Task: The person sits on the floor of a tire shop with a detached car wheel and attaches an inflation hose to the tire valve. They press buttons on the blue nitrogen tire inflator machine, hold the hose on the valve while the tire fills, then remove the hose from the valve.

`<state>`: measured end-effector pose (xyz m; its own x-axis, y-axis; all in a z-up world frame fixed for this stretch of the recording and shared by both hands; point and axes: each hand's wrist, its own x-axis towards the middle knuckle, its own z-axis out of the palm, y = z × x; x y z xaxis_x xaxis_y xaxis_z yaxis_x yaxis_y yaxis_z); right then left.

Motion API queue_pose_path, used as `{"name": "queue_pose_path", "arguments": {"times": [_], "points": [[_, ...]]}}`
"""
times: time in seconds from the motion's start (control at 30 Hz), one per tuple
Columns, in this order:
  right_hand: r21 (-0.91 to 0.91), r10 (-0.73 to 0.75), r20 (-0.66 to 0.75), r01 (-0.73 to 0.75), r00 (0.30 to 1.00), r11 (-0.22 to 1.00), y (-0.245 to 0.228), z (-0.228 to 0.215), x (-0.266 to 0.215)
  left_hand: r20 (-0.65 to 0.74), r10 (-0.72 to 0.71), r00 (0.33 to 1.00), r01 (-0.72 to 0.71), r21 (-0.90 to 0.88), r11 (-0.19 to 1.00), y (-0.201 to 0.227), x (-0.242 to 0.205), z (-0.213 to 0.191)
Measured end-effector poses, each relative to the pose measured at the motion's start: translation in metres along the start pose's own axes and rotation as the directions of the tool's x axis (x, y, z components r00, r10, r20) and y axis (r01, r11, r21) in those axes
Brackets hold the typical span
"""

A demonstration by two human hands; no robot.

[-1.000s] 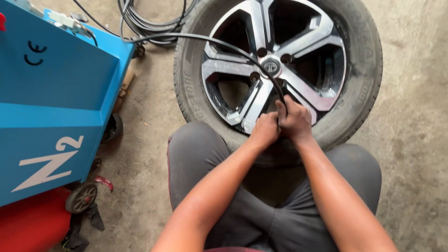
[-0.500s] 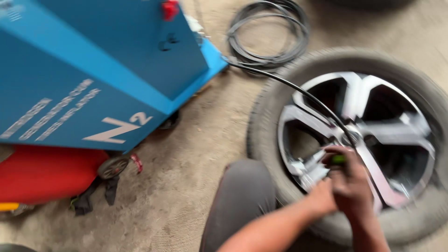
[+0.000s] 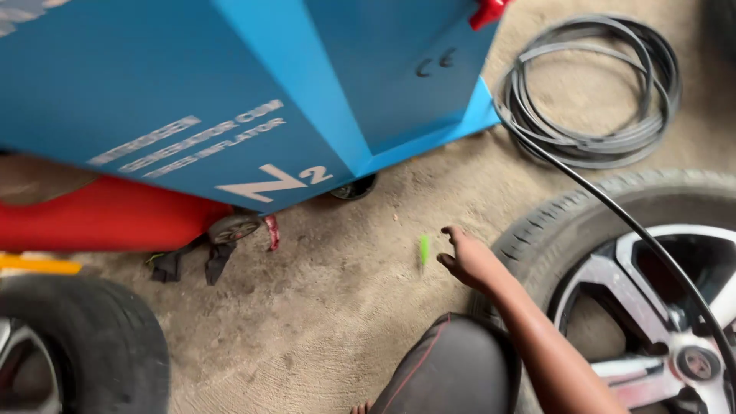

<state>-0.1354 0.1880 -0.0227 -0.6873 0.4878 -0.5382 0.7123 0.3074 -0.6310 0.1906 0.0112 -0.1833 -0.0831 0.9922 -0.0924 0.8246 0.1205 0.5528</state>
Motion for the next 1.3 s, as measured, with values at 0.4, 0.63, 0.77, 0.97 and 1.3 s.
{"name": "queue_pose_path", "arguments": {"times": [0.4, 0.63, 0.77, 0.97, 1.3], "points": [[0.155, 0.121, -0.958, 0.114, 0.260, 0.981, 0.121, -0.041, -0.337, 0.265, 0.344, 0.901, -0.163, -0.529, 0.833, 0.039, 0.048, -0.178], [0.629, 0.479, -0.775, 0.423, 0.412, 0.653, 0.238, 0.028, -0.301, 0.282, 0.272, 0.920, -0.154, -0.378, 0.913, 0.031, 0.041, -0.125], [0.545, 0.407, -0.835, 0.459, 0.370, 0.701, 0.234, 0.029, -0.306, 0.273, 0.294, 0.916, -0.173, -0.390, 0.904, 0.036, 0.040, -0.148], [0.543, 0.413, -0.839, 0.521, 0.354, 0.658, 0.238, 0.042, -0.300, 0.134, 0.450, 0.883, -0.406, -0.263, 0.875, 0.033, 0.042, -0.206], [0.596, 0.487, -0.803, 0.413, 0.344, 0.689, 0.214, 0.040, -0.303, 0.380, -0.299, 0.875, 0.317, 0.016, 0.948, 0.056, 0.134, -0.237]]}}
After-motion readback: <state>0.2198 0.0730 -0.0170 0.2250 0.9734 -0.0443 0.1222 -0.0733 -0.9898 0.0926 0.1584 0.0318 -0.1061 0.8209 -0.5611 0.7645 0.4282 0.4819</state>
